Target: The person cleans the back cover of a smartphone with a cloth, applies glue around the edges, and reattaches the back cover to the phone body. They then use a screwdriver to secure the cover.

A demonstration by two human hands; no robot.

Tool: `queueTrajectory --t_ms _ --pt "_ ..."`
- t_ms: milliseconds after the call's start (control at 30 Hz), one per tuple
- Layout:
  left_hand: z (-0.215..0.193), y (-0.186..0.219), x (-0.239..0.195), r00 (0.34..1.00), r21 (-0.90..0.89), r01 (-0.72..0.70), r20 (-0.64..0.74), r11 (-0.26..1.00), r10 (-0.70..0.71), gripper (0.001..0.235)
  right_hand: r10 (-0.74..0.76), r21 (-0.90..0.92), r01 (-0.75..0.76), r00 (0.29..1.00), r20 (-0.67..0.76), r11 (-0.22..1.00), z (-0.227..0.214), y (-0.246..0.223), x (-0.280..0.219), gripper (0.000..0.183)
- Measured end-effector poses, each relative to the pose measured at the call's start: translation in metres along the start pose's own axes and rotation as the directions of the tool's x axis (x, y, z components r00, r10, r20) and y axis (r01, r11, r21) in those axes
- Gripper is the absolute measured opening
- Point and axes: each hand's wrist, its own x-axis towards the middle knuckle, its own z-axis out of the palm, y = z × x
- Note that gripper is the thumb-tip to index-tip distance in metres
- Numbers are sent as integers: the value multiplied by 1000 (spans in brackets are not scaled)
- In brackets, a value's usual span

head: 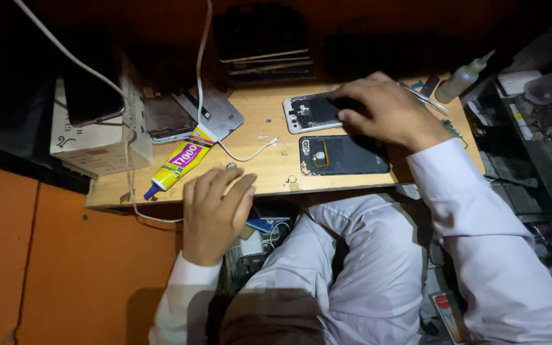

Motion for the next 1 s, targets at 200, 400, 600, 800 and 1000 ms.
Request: queueTrajectory --t_ms 200,400,600,800,1000 --pt "7 -17 27 998 103 31 53 994 -36 33 -77 -87 69 993 -86 994 10 4 -15 32" --pt "16 -9 32 997 86 75 -9 994 -74 37 9 -57 -14 996 -93 998 12 2 -26 28" --pt "22 6 40 997 -55 40 65 998 -36 50 86 -7 -88 989 -120 996 -11 -13 -53 31" --pt "35 25 51 990 -184 -21 136 983 47 74 269 104 -252 937 -222 962 -10 -27 -101 41" --pt "54 57 58 973 -189 -118 176 975 152 70 607 672 -280 729 -316 686 32 -44 -159 31"
